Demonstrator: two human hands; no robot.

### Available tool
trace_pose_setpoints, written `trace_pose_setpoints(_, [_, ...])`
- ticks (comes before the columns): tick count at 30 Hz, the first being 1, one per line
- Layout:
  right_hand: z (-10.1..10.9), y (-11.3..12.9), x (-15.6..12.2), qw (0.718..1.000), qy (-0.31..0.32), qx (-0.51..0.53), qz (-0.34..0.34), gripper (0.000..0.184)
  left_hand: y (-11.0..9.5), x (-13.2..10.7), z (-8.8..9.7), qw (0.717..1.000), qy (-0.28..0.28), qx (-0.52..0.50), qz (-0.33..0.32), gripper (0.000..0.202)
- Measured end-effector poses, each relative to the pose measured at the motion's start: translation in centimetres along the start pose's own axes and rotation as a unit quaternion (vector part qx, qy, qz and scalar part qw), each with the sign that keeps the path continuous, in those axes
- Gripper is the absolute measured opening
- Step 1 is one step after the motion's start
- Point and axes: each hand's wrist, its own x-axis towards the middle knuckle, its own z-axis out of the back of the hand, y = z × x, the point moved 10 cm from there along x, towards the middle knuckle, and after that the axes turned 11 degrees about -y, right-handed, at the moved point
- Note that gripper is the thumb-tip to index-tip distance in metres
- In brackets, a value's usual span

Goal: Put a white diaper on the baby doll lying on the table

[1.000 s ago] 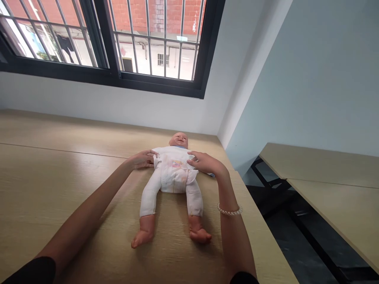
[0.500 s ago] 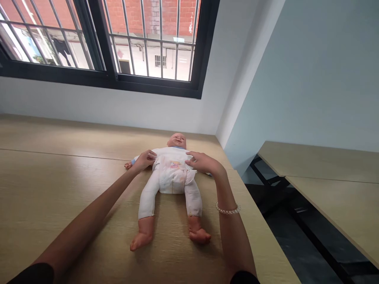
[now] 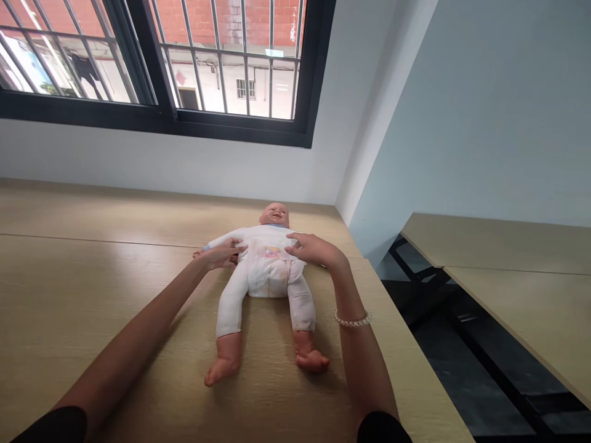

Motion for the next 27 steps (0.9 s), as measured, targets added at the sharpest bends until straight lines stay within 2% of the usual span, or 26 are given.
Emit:
trace_pose_setpoints(8, [-0.1, -0.5, 0.2, 1.0, 0.001, -0.002, -0.002, 0.054, 0.3, 1.0, 0.5, 0.998, 0.047, -0.037, 0.004, 0.027])
trace_pose_setpoints(13, [-0.1, -0.5, 0.2, 1.0, 0.001, 0.0, 0.0, 0.056, -0.7, 0.9, 1.5, 0.997, 0.053, -0.038, -0.034, 0.041])
trace_pose_setpoints(16, [-0.2, 0.0, 0.1, 1.0, 0.007, -0.006, -0.002, 0.054, -0.4, 0.7, 1.2, 0.998, 0.059, -0.004, -0.038, 0.047])
trace_pose_setpoints(19, [-0.5, 0.5, 0.0, 1.0, 0.015, -0.01, 0.005, 0.052, 0.1, 0.5, 0.5, 0.997, 0.059, 0.02, -0.035, 0.04])
trace_pose_setpoints(24, [-1.3, 1.1, 0.2, 0.999, 0.022, -0.017, 0.017, 0.054, 0.3, 0.5, -0.2, 0.998, 0.061, -0.008, -0.031, 0.026])
trace_pose_setpoints(27, [-2.0, 2.6, 0.8, 0.999, -0.012, -0.003, 0.05, 0.048, 0.3, 0.6, -0.2, 0.997, 0.057, -0.029, -0.033, 0.023])
